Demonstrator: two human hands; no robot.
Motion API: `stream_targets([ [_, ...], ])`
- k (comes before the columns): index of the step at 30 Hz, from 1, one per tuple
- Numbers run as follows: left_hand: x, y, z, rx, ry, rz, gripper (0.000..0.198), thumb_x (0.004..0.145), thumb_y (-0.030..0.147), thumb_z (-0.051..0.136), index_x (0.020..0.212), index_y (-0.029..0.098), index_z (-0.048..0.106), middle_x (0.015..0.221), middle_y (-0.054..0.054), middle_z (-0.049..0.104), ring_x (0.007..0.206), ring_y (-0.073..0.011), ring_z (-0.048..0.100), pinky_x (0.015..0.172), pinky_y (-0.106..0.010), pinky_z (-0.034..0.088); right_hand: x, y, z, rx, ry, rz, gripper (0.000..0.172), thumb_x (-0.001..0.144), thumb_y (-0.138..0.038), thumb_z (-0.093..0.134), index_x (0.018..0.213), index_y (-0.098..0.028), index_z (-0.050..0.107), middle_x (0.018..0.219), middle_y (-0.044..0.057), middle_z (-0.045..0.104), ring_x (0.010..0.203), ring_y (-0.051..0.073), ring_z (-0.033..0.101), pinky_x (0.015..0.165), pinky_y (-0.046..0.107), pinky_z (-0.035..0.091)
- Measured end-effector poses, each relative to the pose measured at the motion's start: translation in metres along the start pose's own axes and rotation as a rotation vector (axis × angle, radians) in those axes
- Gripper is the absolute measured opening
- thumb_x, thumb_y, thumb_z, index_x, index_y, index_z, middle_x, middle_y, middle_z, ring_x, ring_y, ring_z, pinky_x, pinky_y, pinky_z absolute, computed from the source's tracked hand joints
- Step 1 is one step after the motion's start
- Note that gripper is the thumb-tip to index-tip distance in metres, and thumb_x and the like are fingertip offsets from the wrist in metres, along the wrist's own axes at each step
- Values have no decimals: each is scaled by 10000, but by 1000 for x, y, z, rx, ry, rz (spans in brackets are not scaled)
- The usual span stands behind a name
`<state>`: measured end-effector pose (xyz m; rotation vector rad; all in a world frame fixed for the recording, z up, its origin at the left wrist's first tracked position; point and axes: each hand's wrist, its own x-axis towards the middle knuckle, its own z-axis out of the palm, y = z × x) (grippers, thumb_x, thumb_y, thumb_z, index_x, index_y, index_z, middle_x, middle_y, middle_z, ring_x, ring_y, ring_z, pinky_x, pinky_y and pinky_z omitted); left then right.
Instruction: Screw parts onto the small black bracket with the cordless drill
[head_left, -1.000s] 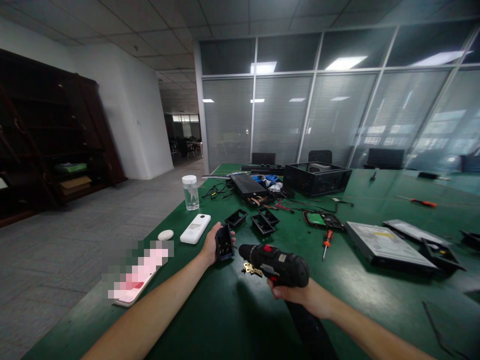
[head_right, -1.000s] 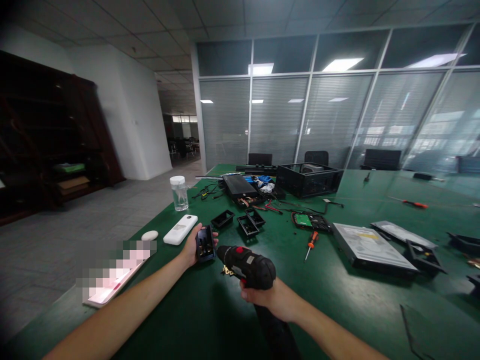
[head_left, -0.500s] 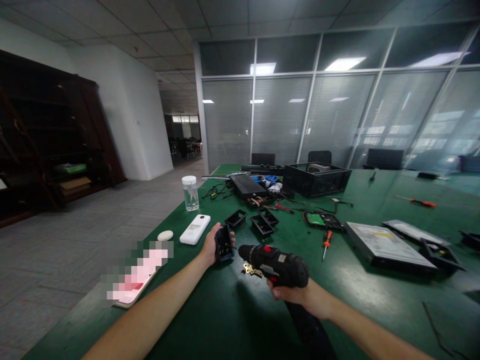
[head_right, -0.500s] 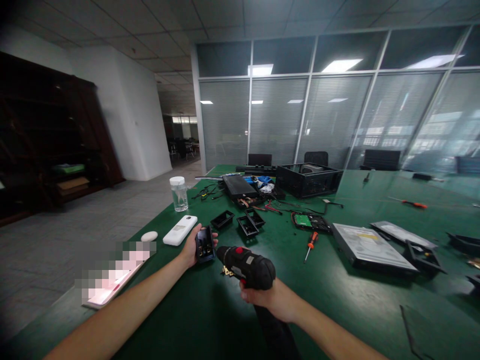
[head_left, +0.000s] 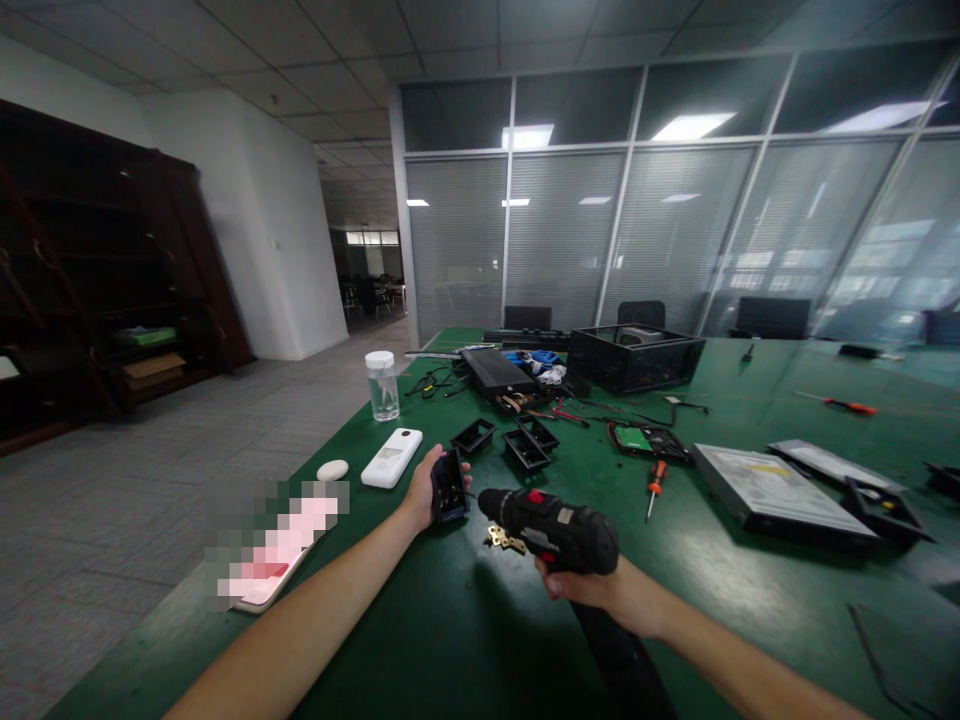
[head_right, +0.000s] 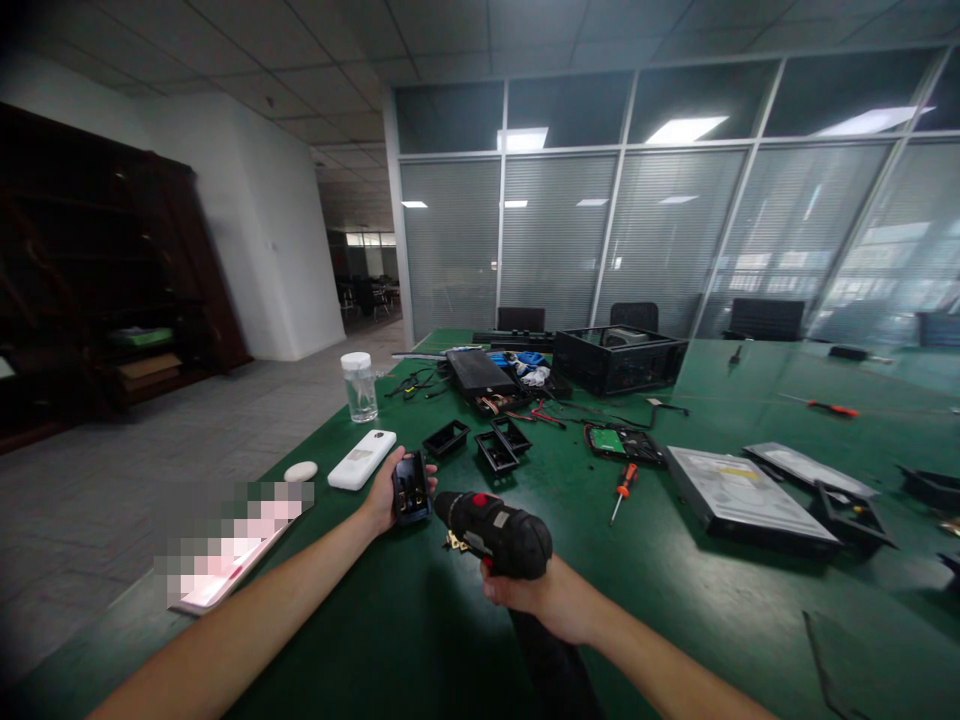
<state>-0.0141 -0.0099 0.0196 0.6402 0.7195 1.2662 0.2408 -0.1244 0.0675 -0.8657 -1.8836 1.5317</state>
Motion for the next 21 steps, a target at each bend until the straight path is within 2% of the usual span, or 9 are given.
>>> stream_targets([
  [5, 0, 0, -2, 27, -33, 20, 364, 753, 464, 484, 873, 124, 531, 827, -120, 650, 666, -225, 634, 563, -334, 487, 0, -1, 0, 0, -11, 8, 233, 691, -336, 629, 823, -152, 572, 749, 8, 512, 704, 145, 470, 665, 271, 394],
  [11, 1, 1, -1, 16, -26, -4, 369, 769, 459, 458, 861, 112, 543, 782, -114, 651, 606, -204, 628, 529, -312, 478, -1, 0, 2, 9, 45, 54, 279, 673, -372, 647, 831, -152, 577, 756, 17, 540, 710, 156, 494, 669, 284, 412],
  [21, 2, 0, -2, 17, -44, 3, 410, 757, 489, 452, 867, 107, 557, 783, -127, 652, 647, -226, 632, 573, -343, 482, 1, 2, 1, 9, 1, -25, 279, 691, -376, 632, 839, -147, 572, 740, 15, 522, 691, 146, 484, 661, 292, 418],
])
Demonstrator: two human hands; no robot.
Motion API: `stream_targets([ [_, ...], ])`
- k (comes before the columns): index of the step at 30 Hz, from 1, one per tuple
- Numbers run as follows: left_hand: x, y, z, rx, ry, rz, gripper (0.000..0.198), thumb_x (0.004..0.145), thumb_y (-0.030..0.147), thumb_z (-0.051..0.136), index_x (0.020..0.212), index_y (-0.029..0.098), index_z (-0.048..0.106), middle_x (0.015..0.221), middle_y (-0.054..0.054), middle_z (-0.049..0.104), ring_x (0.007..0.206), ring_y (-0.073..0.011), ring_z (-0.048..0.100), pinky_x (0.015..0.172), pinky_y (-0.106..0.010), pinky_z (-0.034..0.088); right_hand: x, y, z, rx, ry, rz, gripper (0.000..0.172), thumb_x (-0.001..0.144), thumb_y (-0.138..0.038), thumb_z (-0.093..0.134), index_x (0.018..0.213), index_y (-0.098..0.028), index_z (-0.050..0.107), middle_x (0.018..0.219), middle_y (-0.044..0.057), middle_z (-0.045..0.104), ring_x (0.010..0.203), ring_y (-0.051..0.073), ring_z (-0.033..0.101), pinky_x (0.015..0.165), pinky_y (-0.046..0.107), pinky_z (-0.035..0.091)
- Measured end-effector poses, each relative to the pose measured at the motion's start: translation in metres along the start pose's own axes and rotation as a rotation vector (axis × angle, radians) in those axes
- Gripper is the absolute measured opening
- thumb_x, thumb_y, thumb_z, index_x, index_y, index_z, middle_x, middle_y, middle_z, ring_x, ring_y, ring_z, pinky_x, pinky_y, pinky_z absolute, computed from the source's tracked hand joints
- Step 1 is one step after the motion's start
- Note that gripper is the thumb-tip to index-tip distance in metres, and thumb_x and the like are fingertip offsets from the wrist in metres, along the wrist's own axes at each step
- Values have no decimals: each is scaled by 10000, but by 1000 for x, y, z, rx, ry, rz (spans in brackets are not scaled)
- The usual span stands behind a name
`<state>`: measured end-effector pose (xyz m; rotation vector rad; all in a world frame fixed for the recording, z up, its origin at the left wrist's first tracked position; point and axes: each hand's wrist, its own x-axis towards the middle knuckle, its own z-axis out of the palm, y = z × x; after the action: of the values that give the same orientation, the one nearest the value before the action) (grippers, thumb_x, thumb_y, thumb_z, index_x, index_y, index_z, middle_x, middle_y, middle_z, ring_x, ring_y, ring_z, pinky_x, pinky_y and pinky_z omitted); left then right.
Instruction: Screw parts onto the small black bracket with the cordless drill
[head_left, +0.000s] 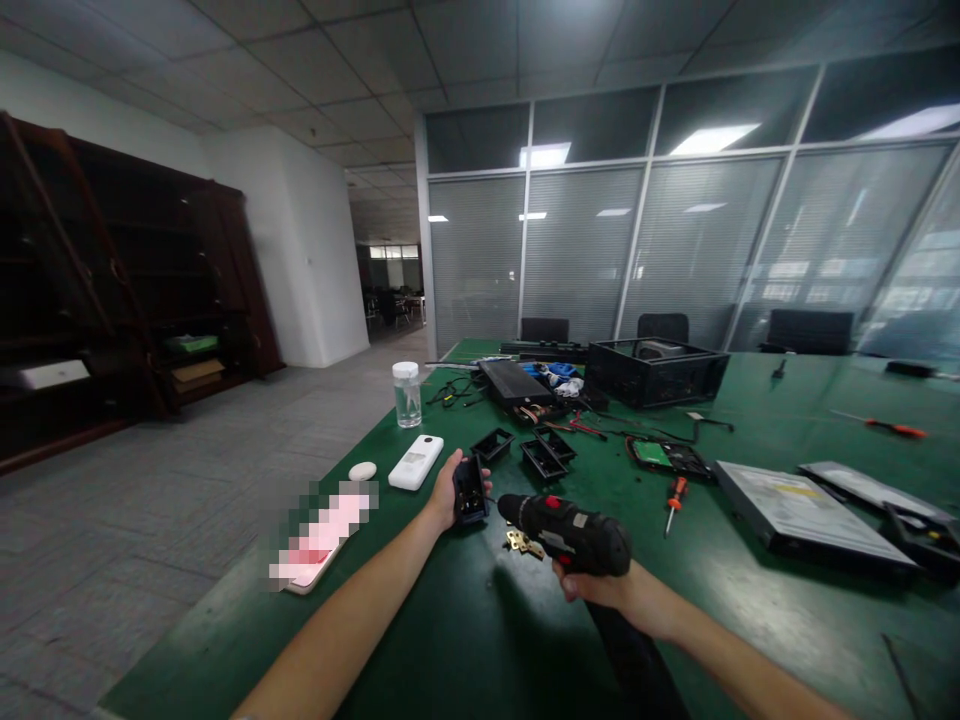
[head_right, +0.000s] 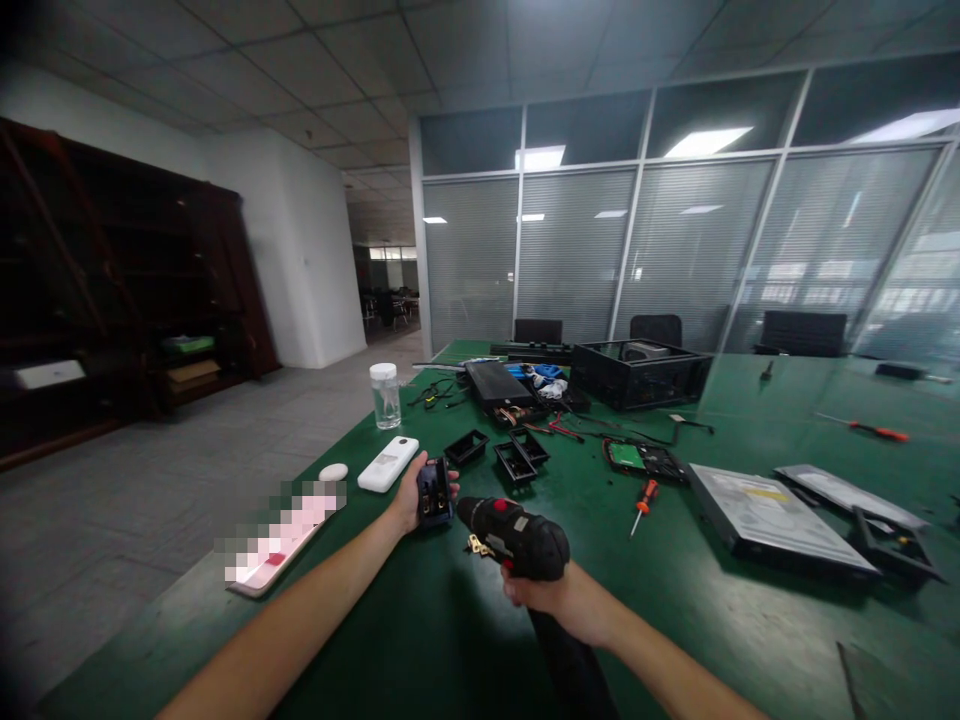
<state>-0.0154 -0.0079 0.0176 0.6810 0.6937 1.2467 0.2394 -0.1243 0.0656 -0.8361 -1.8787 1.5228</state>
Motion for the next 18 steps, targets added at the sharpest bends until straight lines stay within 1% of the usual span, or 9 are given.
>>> stream_targets([
  [3, 1, -1, -2, 25, 19, -32, 482, 743, 530, 441, 860, 83, 579, 720, -145, 649, 634, -243, 630, 545, -339, 475, -1, -4, 2, -47, 0, 2, 256, 704, -367, 616, 820, -145, 566, 732, 17, 522, 693, 149, 486, 669, 294, 415],
  [6, 2, -2, -4, 44, -1, -45, 533, 729, 564, 436, 837, 66, 593, 688, -151, 644, 637, -242, 628, 556, -335, 477, -1, -6, 3, -56, 39, 39, 276, 676, -370, 635, 815, -144, 563, 729, 17, 523, 691, 155, 495, 672, 299, 420],
  [8, 4, -3, -5, 44, 10, -8, 507, 724, 555, 457, 823, 75, 588, 694, -142, 645, 636, -232, 628, 558, -324, 479, 0, -7, 2, -47, 37, 51, 300, 663, -368, 644, 846, -144, 561, 743, 17, 526, 693, 156, 500, 674, 303, 424],
  [12, 7, -6, -6, 75, 68, 104, 449, 700, 534, 512, 823, 105, 565, 701, -109, 643, 611, -218, 623, 543, -321, 479, -1, -10, 0, -114, -7, 35, 242, 672, -343, 629, 799, -145, 572, 726, 12, 526, 704, 159, 498, 684, 299, 421],
  [15, 8, -8, -8, 133, 131, 110, 482, 669, 572, 521, 814, 114, 558, 607, -72, 614, 509, -206, 593, 490, -328, 466, -5, -13, -2, -152, -4, 15, 232, 665, -312, 632, 822, -151, 577, 770, 12, 532, 737, 164, 495, 692, 298, 423],
  [18, 10, -10, -9, 146, 153, 120, 498, 649, 589, 530, 819, 123, 564, 579, -46, 594, 483, -189, 578, 474, -308, 454, -6, -11, -4, -145, 12, 21, 215, 667, -281, 627, 827, -145, 581, 773, 19, 541, 737, 165, 496, 688, 291, 423],
])
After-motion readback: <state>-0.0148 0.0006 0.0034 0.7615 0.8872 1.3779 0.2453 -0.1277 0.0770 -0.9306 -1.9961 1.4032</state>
